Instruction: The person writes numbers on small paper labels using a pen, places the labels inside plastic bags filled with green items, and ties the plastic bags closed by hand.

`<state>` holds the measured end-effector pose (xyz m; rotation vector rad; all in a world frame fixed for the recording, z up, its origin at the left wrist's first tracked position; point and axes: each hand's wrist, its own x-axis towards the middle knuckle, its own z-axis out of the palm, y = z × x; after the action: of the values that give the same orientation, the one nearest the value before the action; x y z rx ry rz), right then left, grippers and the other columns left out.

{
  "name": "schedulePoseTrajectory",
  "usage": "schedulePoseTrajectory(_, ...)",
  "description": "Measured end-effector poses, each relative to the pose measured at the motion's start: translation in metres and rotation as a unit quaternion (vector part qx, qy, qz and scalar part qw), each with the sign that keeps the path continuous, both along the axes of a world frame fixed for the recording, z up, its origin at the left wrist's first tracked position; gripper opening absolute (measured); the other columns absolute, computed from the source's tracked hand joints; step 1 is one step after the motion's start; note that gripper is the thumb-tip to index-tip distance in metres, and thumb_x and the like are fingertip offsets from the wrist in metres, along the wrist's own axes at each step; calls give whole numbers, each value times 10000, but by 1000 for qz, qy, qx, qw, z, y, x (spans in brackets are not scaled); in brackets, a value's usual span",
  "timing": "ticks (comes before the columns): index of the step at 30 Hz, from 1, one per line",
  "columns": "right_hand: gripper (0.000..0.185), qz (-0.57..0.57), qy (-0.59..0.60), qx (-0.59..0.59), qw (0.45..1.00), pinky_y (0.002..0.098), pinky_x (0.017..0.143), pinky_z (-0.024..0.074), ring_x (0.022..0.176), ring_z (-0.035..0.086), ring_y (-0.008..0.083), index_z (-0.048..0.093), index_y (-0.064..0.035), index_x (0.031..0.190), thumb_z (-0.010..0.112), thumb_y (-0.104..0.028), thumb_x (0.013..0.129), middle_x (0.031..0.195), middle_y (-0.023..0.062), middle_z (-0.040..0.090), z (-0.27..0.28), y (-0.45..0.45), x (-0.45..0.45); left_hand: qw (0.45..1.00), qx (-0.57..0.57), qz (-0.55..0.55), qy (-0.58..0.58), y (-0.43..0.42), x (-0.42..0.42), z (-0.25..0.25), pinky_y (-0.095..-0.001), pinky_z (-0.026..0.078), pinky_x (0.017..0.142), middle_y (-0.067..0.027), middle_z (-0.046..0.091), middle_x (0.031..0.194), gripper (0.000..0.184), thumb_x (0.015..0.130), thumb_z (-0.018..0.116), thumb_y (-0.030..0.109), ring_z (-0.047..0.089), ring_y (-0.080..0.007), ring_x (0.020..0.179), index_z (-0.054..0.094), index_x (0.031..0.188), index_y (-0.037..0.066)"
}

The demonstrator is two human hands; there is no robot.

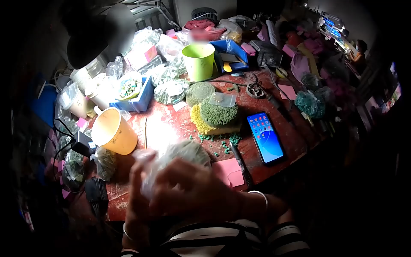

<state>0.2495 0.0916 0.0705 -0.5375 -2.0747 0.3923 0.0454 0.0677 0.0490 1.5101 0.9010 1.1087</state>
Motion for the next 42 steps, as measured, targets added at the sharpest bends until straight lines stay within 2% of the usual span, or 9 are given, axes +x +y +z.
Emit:
schedulePoseTrajectory(4,258,-43,-80,56,994,407,898,529,1079,627,257,729,-113,1125,777,-222,896,1155,55,633,-4,-20,-7,970,-209,-80,-95,-11,1,2,-276,510,863,-53,666,1106,452,981,746,272,628,-141,1033,610,1307,-9)
schedulePoseTrajectory(9,215,-104,39,-24,994,418,878,525,1079,652,290,719,-51,1136,731,-181,965,1146,86,653,-17,5,-2,949,-310,-58,-31,0,-5,2,-275,529,859,-76,700,1030,420,1125,484,342,667,-137,964,621,1266,-29)
schedulePoseTrajectory(11,260,51,73,-211,973,416,827,546,964,654,309,689,-50,1122,759,-111,879,1031,117,656,-30,13,5,956,-267,-85,-89,5,-8,-10,-283,546,867,-101,718,1049,427,1131,467,331,693,-163,970,626,1258,-44)
schedulePoseTrajectory(16,224,-51,101,-48,992,366,803,553,928,663,272,674,-29,1080,754,-97,882,1003,106,645,-34,4,8,930,-265,-107,-231,14,-11,-8,-333,569,924,-134,737,1108,376,1115,514,262,717,-204,1038,657,1224,-69)
schedulePoseTrajectory(20,240,111,-15,-113,987,359,841,563,984,673,270,663,-23,1139,735,-75,916,1058,121,639,-26,-18,26,982,-134,-94,-89,17,-24,6,-340,570,921,-138,745,1072,206,1013,651,106,724,-209,1012,715,1115,-61)
schedulePoseTrajectory(23,280,12,59,-106,993,370,865,558,999,673,282,649,-27,1205,729,-115,952,1069,118,642,-29,-18,19,980,64,-144,121,20,-23,18,-344,558,788,-95,712,973,257,804,762,2,705,-224,899,727,1059,5)
schedulePoseTrajectory(28,357,49,41,-235,970,411,855,565,1015,701,345,589,-57,1375,625,-176,1039,1087,177,674,-22,9,8,825,481,30,295,21,1,21,-404,551,753,-79,682,1012,226,836,741,133,670,-279,951,719,1049,61)
schedulePoseTrajectory(35,242,-12,86,-131,988,400,721,560,861,692,327,661,-65,1231,625,-32,995,985,158,642,-42,27,1,782,508,169,319,24,-5,1,-376,536,702,-71,628,909,321,798,764,52,621,-272,783,692,1110,68)
schedulePoseTrajectory(42,256,-210,54,-96,971,400,675,533,782,655,324,680,-37,1093,683,86,868,915,141,598,-50,20,24,806,434,185,357,20,-35,-24,-373,340,550,-92,448,662,167,856,719,67,460,-286,605,577,784,20)
